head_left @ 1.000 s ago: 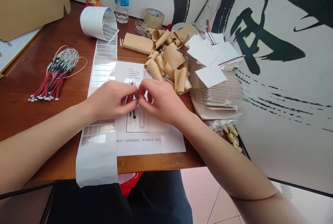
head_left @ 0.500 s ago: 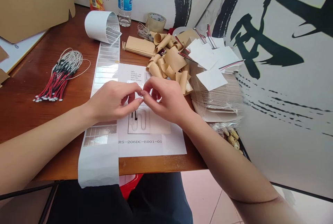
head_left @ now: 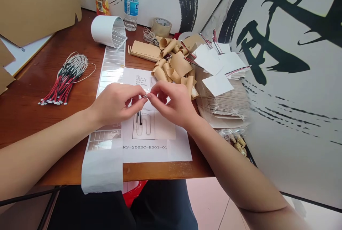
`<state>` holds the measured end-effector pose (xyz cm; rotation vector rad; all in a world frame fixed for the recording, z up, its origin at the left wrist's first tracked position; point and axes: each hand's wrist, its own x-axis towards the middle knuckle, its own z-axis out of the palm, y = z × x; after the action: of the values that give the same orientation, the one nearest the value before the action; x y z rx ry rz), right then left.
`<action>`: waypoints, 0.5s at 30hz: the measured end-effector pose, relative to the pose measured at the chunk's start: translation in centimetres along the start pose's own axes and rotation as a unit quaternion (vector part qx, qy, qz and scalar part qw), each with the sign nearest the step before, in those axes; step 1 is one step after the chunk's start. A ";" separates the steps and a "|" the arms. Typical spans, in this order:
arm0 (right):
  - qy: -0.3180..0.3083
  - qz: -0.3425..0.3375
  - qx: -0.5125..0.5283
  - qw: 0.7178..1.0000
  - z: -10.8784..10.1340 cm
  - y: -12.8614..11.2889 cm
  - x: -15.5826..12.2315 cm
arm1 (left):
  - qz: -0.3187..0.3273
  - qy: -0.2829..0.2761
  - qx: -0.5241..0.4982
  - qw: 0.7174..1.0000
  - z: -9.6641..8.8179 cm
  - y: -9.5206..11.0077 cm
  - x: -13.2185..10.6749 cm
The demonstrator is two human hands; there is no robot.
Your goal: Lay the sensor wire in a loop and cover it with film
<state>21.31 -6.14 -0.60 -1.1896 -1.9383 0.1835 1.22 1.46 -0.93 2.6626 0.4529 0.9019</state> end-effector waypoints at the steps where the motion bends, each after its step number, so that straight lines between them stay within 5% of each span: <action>1: 0.001 0.003 -0.001 1.000 0.0 0.0 0.0 | 0.004 0.008 0.006 1.000 0.0 0.0 0.0; 15: -0.016 0.047 0.017 0.999 0.3 -0.1 -0.1 | 0.015 0.079 0.041 0.996 0.2 0.4 0.0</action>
<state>21.06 -6.22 -0.77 -1.2637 -1.9012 0.2847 1.40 1.11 -0.94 2.6897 0.4973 1.1321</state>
